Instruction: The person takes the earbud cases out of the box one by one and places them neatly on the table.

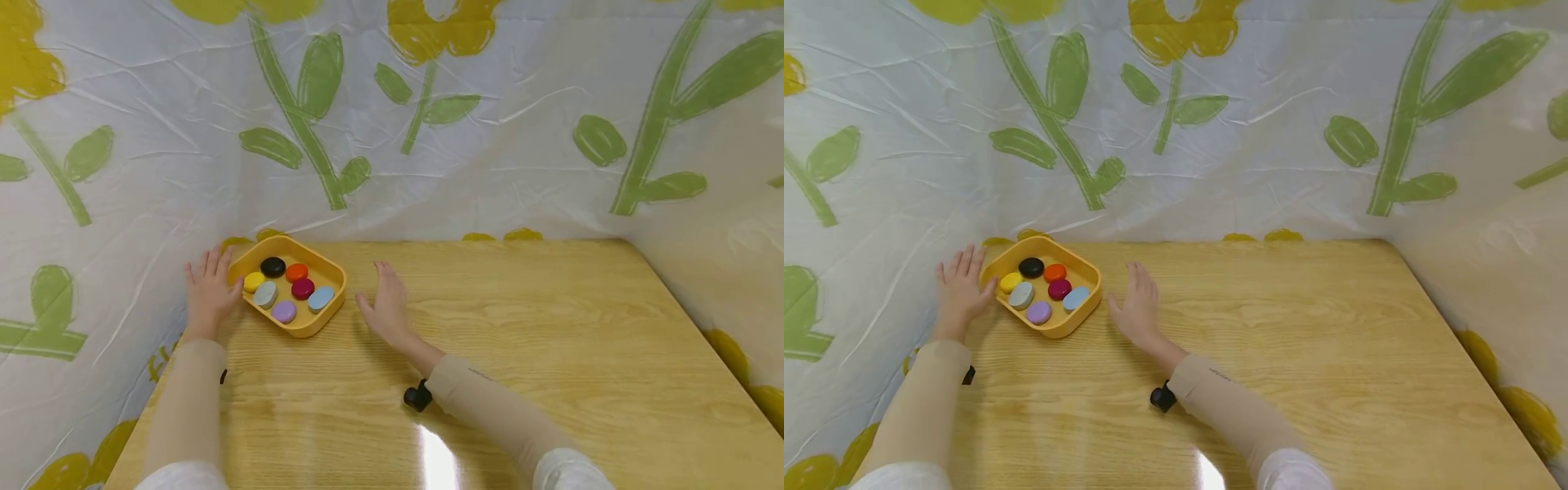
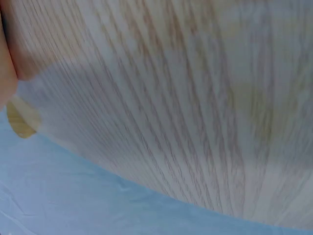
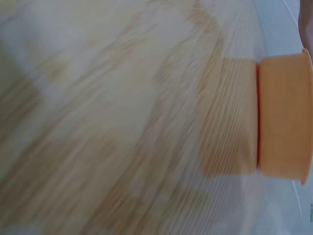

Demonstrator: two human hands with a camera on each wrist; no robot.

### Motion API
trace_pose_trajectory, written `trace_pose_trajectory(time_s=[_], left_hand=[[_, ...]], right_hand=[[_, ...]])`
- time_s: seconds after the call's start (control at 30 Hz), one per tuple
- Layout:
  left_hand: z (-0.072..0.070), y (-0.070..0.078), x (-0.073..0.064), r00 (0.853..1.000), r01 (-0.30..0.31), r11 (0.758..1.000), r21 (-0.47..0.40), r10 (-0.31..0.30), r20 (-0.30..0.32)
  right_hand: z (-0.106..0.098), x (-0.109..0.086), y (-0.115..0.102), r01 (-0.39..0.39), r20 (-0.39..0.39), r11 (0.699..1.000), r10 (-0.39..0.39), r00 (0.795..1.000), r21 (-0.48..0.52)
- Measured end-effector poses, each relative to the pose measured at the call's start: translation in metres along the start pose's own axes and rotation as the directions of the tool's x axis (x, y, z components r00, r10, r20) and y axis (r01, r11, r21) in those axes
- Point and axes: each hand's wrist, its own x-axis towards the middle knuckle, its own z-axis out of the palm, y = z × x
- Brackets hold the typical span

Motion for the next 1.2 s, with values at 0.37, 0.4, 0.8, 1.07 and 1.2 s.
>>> trace_pose_trajectory(time_s=[0.37,0.4,0.8,1.07,1.2], left_hand=[[-0.009,-0.007,0.004,0.979,0.083,0.996,0.021,-0.086,0.184],[-0.009,-0.007,0.004,0.976,0.093,0.995,0.022,-0.096,0.194],[-0.004,-0.003,0.002,0.942,0.208,0.978,-0.008,-0.198,0.272],[-0.006,-0.003,0.004,0.914,0.256,0.966,-0.041,-0.228,0.335],[-0.005,-0.003,0.003,0.902,0.262,0.964,-0.042,-0.229,0.367]], right_hand=[[0.048,0.008,-0.035,-0.161,0.048,0.985,0.164,0.985,-0.063],[0.050,0.008,-0.038,-0.179,0.053,0.982,0.182,0.982,-0.065],[0.070,0.009,-0.050,-0.431,0.071,0.901,0.433,0.899,-0.044],[0.078,0.009,-0.052,-0.449,0.143,0.887,0.461,0.876,-0.112],[0.080,0.009,-0.053,-0.454,0.153,0.880,0.472,0.868,-0.138]])
